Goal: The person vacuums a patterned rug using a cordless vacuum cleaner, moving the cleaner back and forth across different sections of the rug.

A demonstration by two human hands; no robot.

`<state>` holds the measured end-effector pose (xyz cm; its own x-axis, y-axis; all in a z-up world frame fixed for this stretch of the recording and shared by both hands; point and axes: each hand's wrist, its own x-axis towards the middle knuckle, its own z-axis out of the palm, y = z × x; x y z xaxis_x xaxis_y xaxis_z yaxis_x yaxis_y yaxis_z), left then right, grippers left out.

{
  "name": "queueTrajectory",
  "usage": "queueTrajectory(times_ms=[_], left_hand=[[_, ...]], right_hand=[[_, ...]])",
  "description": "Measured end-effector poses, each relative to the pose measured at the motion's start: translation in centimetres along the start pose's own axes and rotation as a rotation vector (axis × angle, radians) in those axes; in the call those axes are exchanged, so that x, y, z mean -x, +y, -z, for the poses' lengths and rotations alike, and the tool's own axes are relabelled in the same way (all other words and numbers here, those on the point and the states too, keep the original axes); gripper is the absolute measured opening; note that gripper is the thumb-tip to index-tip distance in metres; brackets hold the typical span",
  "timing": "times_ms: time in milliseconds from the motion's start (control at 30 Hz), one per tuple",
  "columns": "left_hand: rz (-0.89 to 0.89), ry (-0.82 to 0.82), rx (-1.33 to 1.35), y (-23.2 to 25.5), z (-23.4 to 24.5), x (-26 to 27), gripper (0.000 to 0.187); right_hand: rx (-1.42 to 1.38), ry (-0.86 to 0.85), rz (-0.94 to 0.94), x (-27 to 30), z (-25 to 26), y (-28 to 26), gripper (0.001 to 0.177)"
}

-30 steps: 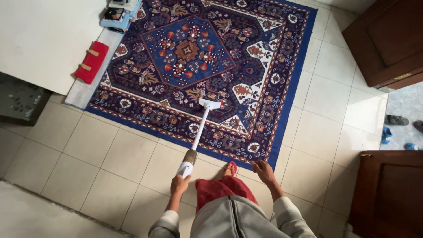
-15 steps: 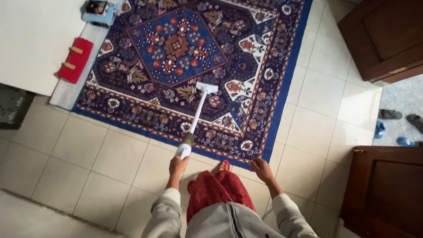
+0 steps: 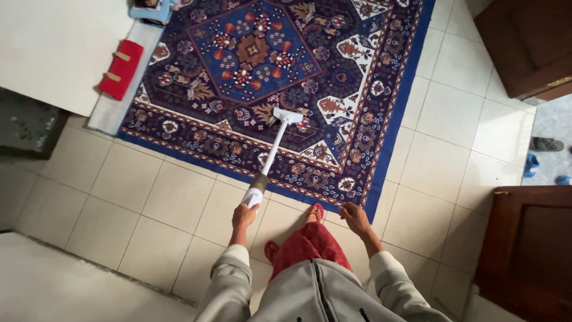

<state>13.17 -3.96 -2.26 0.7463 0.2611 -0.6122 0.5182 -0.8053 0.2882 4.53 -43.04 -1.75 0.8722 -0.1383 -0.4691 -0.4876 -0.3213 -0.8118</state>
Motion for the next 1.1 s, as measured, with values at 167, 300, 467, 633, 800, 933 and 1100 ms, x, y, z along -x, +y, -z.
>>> queueTrajectory(times_ms=[167,300,467,633,800,933,1100], left_hand=[[0.008,0.008,0.006,-4.4,0.2,3.3,0.067],[-0.005,0.001,0.053,-8.3,0.4,6.3,0.066],[0.019,0.01,0.026,-12.4,0.3,9.8,0.066],[0.047,0.004,0.018,-16.7,-1.1,12.1,0.068],[-0.02,0.023,-0.026,-20.6,-3.2,13.9,0.072],[-0.016,0.01,0.009,-21.3,-2.7,16.4,0.067],[-0.015,0.026,-0.001,-20.4,-2.0,18.2,0.063]], right_hand=[[0.007,-0.035,0.045,2.0,-2.5,-0.4,0.03],[0.034,-0.043,0.048,4.1,-4.4,-0.4,0.032],[0.081,-0.046,0.039,6.4,-6.2,-0.2,0.03],[0.082,-0.056,0.07,7.8,-7.8,0.0,0.031],[0.079,-0.043,0.068,8.9,-8.4,0.4,0.031],[0.045,-0.039,0.031,10.0,-8.6,0.8,0.031],[0.059,-0.045,0.022,11.0,-8.1,1.4,0.032]])
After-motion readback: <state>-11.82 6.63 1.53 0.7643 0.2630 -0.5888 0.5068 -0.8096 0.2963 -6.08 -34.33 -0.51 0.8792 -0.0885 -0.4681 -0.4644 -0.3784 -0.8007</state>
